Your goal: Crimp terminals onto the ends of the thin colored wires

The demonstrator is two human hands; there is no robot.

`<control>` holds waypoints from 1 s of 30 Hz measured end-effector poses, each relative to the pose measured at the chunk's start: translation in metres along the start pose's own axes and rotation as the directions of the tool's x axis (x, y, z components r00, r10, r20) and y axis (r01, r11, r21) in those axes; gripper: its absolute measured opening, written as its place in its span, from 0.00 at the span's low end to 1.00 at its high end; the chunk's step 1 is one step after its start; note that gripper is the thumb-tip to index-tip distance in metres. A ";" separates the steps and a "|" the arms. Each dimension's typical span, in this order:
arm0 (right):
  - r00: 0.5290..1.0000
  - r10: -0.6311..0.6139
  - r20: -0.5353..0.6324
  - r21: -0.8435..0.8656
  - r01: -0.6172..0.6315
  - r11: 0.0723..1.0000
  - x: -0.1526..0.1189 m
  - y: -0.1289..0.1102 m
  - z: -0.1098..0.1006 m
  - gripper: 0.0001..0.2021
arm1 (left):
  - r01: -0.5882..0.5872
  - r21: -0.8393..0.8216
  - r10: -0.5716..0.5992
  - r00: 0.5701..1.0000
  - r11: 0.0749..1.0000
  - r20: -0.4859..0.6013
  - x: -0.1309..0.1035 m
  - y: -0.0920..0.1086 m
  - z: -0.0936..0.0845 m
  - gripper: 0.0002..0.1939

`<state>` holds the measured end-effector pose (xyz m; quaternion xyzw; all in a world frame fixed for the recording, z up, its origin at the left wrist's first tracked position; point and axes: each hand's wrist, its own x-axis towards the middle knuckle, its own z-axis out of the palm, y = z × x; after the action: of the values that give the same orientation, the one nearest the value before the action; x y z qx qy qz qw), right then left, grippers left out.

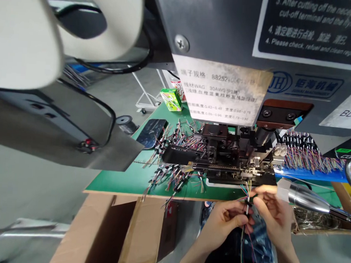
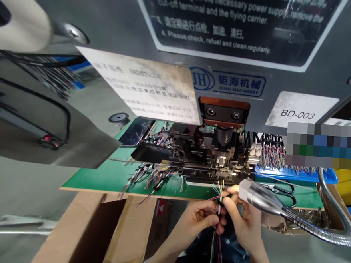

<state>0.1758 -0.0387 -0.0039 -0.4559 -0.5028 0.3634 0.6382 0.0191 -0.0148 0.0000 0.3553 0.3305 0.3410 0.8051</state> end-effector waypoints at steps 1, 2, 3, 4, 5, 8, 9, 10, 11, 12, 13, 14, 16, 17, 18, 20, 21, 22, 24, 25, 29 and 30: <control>1.000 0.012 -0.005 -0.011 -0.012 1.000 0.003 0.000 -0.001 0.05 | 0.009 0.008 -0.009 1.000 1.000 -0.004 0.001 0.000 -0.001 0.29; 1.000 0.024 -0.006 -0.036 -0.024 0.999 0.006 0.000 -0.001 0.04 | 0.014 0.014 -0.014 1.000 1.000 -0.008 0.002 0.000 -0.002 0.30; 0.999 0.035 -0.011 -0.067 -0.036 0.997 0.008 0.001 -0.002 0.04 | 0.017 0.019 -0.016 1.000 1.000 -0.011 0.003 0.000 -0.002 0.31; 0.999 0.041 -0.015 -0.100 -0.042 0.994 0.009 0.001 -0.002 0.04 | 0.018 0.024 -0.017 1.000 1.000 -0.015 0.004 0.000 -0.003 0.31; 0.999 0.040 -0.022 -0.133 -0.042 0.990 0.010 0.002 -0.003 0.05 | 0.016 0.031 -0.015 1.000 0.999 -0.019 0.004 0.001 -0.004 0.30; 0.998 0.037 -0.059 -0.189 -0.048 0.981 0.012 0.001 -0.001 0.06 | -0.006 0.057 0.008 1.000 0.998 -0.021 0.006 0.002 -0.004 0.28; 0.997 0.043 -0.063 -0.184 -0.054 0.982 0.012 0.000 0.001 0.07 | -0.018 0.064 0.019 1.000 0.998 -0.023 0.007 0.002 -0.004 0.27; 0.996 0.056 -0.063 -0.169 -0.066 0.983 0.013 -0.001 0.002 0.08 | -0.030 0.068 0.032 0.999 0.997 -0.028 0.008 0.003 -0.004 0.26; 0.995 0.075 -0.065 -0.148 -0.084 0.985 0.014 -0.003 0.005 0.09 | -0.042 0.070 0.044 0.999 0.997 -0.032 0.009 0.003 -0.003 0.25; 0.993 0.098 -0.068 -0.125 -0.106 0.986 0.014 -0.005 0.007 0.09 | -0.053 0.070 0.056 0.998 0.996 -0.034 0.011 0.003 -0.003 0.25; 0.989 0.125 -0.079 -0.105 -0.133 0.986 0.015 -0.007 0.010 0.10 | -0.065 0.068 0.067 0.997 0.996 -0.037 0.013 0.003 -0.002 0.25; 0.984 0.152 -0.095 -0.089 -0.161 0.983 0.015 -0.009 0.012 0.11 | -0.076 0.065 0.079 0.996 0.995 -0.038 0.014 0.003 -0.001 0.24; 0.972 0.199 -0.125 -0.065 -0.209 0.976 0.016 -0.012 0.017 0.12 | -0.100 0.062 0.103 0.994 0.993 -0.041 0.017 0.003 0.000 0.22; 0.970 0.207 -0.130 -0.062 -0.217 0.974 0.016 -0.012 0.018 0.12 | -0.113 0.063 0.116 0.992 0.992 -0.046 0.019 0.003 0.001 0.21; 0.969 0.208 -0.136 -0.067 -0.219 0.973 0.017 -0.012 0.020 0.12 | -0.123 0.066 0.127 0.991 0.990 -0.053 0.020 0.003 0.001 0.19; 0.967 0.204 -0.151 -0.086 -0.219 0.972 0.017 -0.010 0.021 0.12 | -0.137 0.076 0.143 0.988 0.988 -0.067 0.021 0.004 0.002 0.17; 0.966 0.202 -0.158 -0.095 -0.219 0.971 0.018 -0.010 0.022 0.13 | -0.141 0.080 0.146 0.986 0.987 -0.074 0.021 0.004 0.002 0.16; 0.966 0.201 -0.163 -0.100 -0.219 0.971 0.019 -0.009 0.022 0.13 | -0.143 0.082 0.149 0.986 0.986 -0.079 0.020 0.005 0.002 0.16; 0.966 0.201 -0.160 -0.099 -0.218 0.971 0.020 -0.009 0.023 0.14 | -0.149 0.082 0.156 0.984 0.985 -0.088 0.020 0.007 0.001 0.15; 0.967 0.201 -0.155 -0.095 -0.217 0.971 0.021 -0.009 0.024 0.14 | -0.150 0.082 0.158 0.983 0.985 -0.090 0.019 0.008 0.001 0.15; 0.968 0.212 -0.134 -0.083 -0.225 0.971 0.023 -0.010 0.026 0.12 | -0.144 0.090 0.153 0.982 0.985 -0.107 0.018 0.010 0.000 0.16; 0.967 0.218 -0.132 -0.083 -0.230 0.970 0.023 -0.011 0.027 0.12 | -0.142 0.090 0.151 0.982 0.986 -0.112 0.018 0.010 0.000 0.16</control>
<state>0.1554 -0.0149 0.0155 -0.5618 -0.4253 0.3798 0.5994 0.0256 0.0040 0.0025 0.3907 0.3642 0.4059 0.7416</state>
